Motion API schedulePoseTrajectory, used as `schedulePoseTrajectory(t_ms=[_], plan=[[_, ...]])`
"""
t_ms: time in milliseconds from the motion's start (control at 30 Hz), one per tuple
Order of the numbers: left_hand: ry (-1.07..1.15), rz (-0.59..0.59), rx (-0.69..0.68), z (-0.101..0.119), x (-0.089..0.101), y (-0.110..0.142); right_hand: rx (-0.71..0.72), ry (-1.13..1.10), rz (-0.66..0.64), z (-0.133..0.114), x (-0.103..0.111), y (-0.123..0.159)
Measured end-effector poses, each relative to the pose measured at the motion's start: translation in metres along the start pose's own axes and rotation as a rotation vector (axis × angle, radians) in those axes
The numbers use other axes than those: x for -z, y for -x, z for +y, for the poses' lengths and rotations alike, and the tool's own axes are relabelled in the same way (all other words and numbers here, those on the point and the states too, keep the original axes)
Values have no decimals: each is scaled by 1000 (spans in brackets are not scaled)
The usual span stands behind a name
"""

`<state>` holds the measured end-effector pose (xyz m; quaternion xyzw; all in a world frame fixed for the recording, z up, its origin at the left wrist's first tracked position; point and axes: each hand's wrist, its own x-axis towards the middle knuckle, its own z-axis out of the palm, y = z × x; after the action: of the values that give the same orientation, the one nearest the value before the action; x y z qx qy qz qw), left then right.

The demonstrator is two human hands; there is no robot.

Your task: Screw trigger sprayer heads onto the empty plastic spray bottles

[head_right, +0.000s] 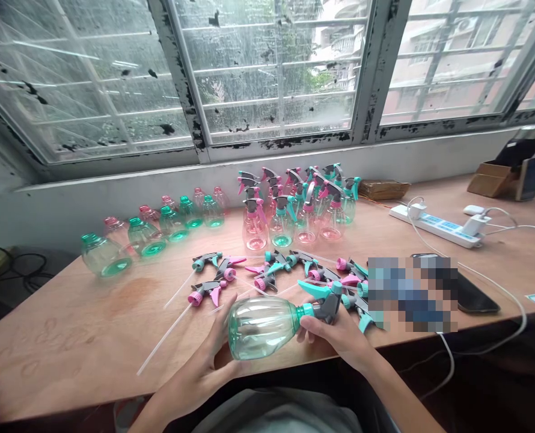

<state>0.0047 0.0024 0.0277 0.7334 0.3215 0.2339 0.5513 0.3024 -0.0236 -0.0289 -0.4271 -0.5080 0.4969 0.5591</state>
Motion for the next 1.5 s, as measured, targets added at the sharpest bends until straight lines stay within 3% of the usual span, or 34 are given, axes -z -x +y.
schedulePoseTrajectory(t_ms=[367, 1100, 1500], plan=[[11, 32, 2, 1, 0, 1, 33, -46, -91, -1, 0, 0], [110, 33, -17, -4, -2, 2, 54, -58, -87, 4, 2, 0], [-3, 25, -2, 6, 0, -2, 51, -16, -52, 5, 4, -1]])
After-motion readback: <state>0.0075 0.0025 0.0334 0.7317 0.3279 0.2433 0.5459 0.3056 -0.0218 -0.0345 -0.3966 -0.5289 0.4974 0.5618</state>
